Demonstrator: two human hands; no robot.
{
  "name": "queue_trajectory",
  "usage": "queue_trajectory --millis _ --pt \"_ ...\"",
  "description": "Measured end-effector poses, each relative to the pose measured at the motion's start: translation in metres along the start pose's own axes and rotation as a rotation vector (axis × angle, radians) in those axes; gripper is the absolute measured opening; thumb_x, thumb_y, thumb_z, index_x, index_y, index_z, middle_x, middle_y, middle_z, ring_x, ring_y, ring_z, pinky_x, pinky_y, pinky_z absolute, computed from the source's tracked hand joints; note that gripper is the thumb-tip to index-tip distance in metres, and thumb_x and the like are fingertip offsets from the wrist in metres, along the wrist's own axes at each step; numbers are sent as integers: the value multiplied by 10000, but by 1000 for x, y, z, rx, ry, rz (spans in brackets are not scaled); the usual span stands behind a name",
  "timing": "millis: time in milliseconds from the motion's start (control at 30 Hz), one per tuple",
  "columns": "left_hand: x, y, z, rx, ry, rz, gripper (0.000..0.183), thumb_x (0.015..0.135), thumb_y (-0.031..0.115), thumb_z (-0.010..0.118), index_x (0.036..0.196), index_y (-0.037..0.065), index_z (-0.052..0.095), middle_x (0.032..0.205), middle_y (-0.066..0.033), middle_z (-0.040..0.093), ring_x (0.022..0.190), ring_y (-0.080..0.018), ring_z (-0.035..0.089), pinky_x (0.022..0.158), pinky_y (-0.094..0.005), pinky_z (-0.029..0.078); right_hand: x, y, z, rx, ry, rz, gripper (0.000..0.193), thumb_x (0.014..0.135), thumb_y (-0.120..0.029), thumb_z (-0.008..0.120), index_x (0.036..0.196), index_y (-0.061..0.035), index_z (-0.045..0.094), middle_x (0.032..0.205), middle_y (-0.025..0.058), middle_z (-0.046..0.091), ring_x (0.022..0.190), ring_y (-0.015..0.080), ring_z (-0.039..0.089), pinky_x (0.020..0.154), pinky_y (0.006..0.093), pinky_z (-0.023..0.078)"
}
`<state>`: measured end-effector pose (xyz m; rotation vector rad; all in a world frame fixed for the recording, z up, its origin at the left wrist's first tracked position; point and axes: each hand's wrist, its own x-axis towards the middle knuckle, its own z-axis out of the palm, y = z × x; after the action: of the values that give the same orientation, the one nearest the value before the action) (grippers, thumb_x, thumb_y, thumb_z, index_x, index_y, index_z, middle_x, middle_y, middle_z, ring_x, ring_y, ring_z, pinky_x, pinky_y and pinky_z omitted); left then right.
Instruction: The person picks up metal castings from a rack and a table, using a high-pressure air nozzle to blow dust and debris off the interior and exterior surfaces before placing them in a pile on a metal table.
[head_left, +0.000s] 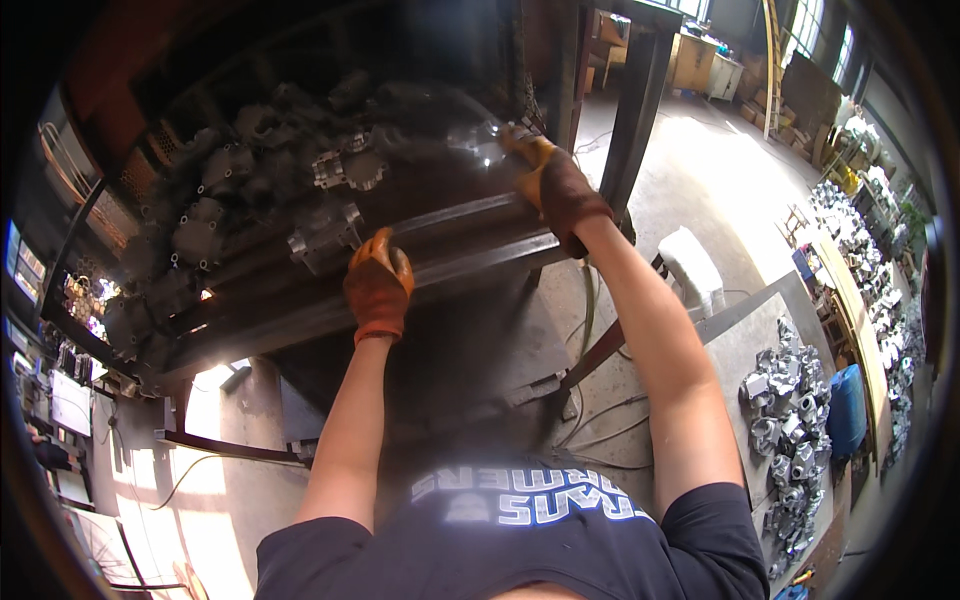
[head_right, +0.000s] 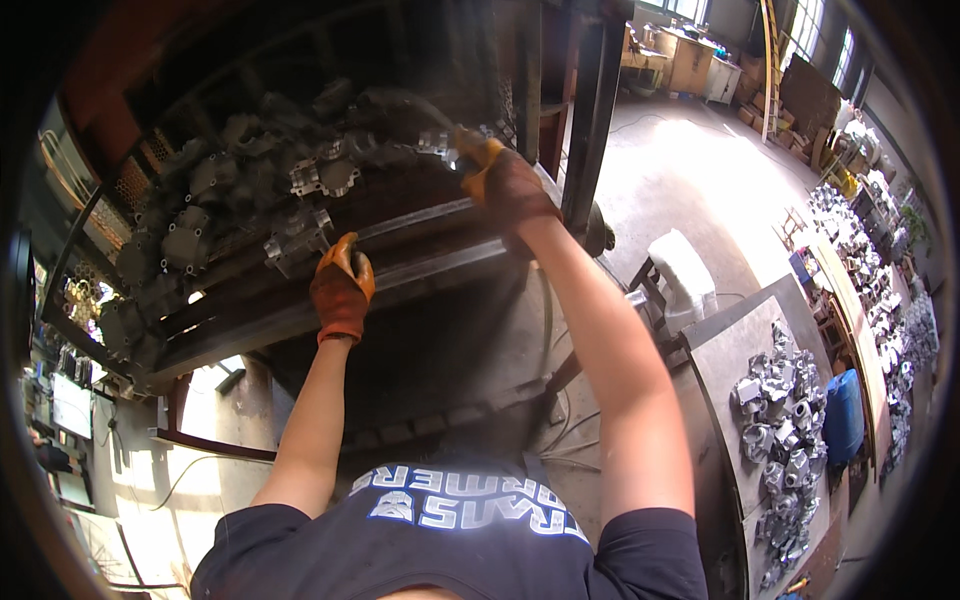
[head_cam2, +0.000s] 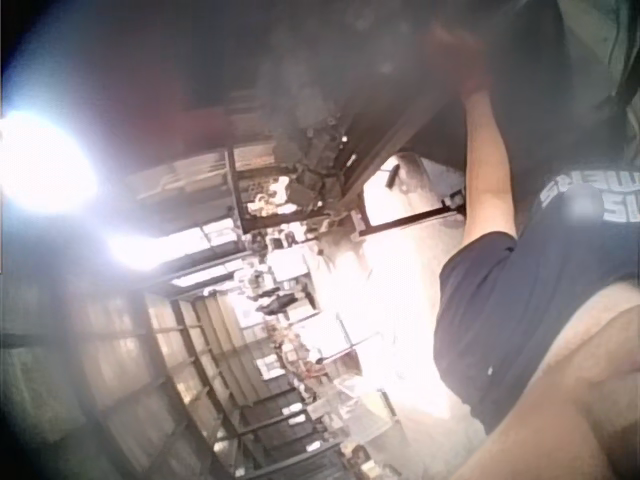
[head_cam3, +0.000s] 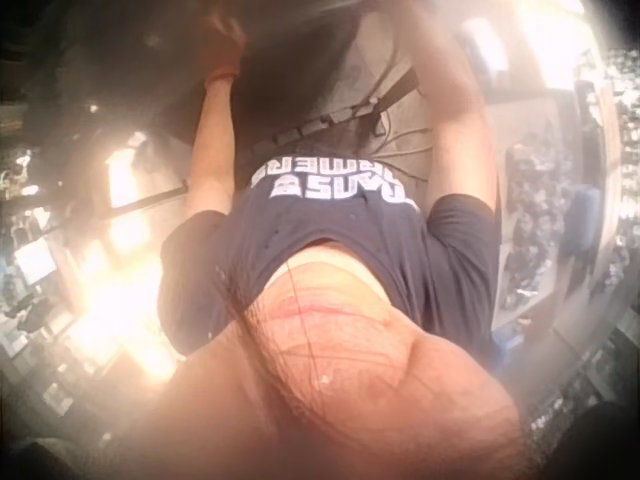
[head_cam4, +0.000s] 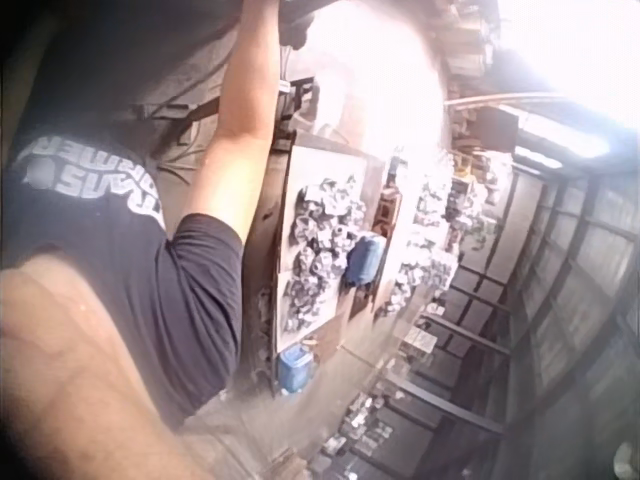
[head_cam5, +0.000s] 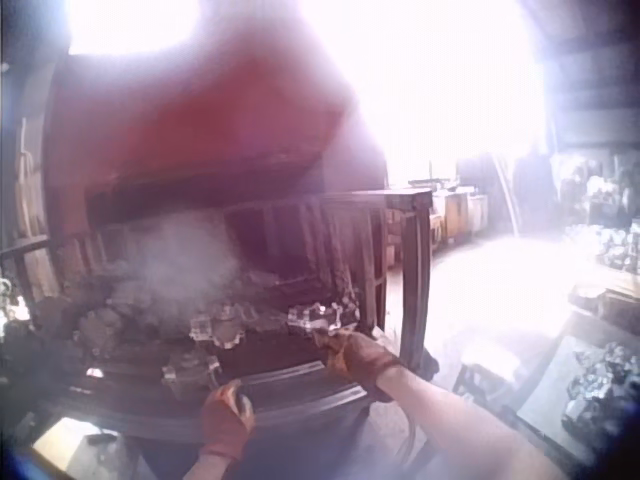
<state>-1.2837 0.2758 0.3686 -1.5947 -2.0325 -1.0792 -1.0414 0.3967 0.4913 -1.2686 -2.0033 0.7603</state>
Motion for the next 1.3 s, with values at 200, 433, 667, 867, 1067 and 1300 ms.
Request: queue_trajectory --millis 200,433,667,867,1067,1300 --pt "0 3 -1 5 29 31 294 904 188 595 1187 113 625 1072 -127 686 1023 -309 646 898 -401 517 -4 12 -6 -35 99 -46 448 849 -122 626 1292 -186 596 1125 153 663 1047 295 640 889 367 482" --pt "4 5 -3 -16 40 40 248 922 193 597 1149 107 648 1059 -126 694 988 -319 659 860 -412 528 -35 7 -18 -306 75 -27 332 873 -214 632 1195 -134 622 1087 185 670 1004 373 638 866 418 507" --pt "7 6 -6 -46 37 86 258 928 196 589 1162 102 647 1078 -127 693 997 -321 658 862 -414 529 -49 40 -18 -405 152 38 348 839 -285 635 1130 -95 647 1020 215 678 955 403 650 813 433 526" --pt "6 0 -10 -129 -118 2 308 902 197 588 1186 88 636 1093 -123 682 1047 -314 632 909 -419 502 -95 28 -30 -522 269 -172 364 868 -332 598 1193 -176 648 1035 196 685 943 389 665 811 433 538" --pt "75 10 8 -248 -44 286 323 855 132 640 1172 70 635 1090 -159 673 1014 -346 639 893 -420 511 -100 12 -45 -593 246 116 358 858 -241 651 1177 -83 614 931 243 675 891 432 648 752 454 520" --pt "154 -2 40 49 -9 438 394 827 216 642 1204 104 609 1129 -99 653 1095 -295 589 978 -394 459 -99 13 -36 -613 338 156 354 906 -362 580 1233 -230 616 988 162 689 845 421 662 734 472 538"
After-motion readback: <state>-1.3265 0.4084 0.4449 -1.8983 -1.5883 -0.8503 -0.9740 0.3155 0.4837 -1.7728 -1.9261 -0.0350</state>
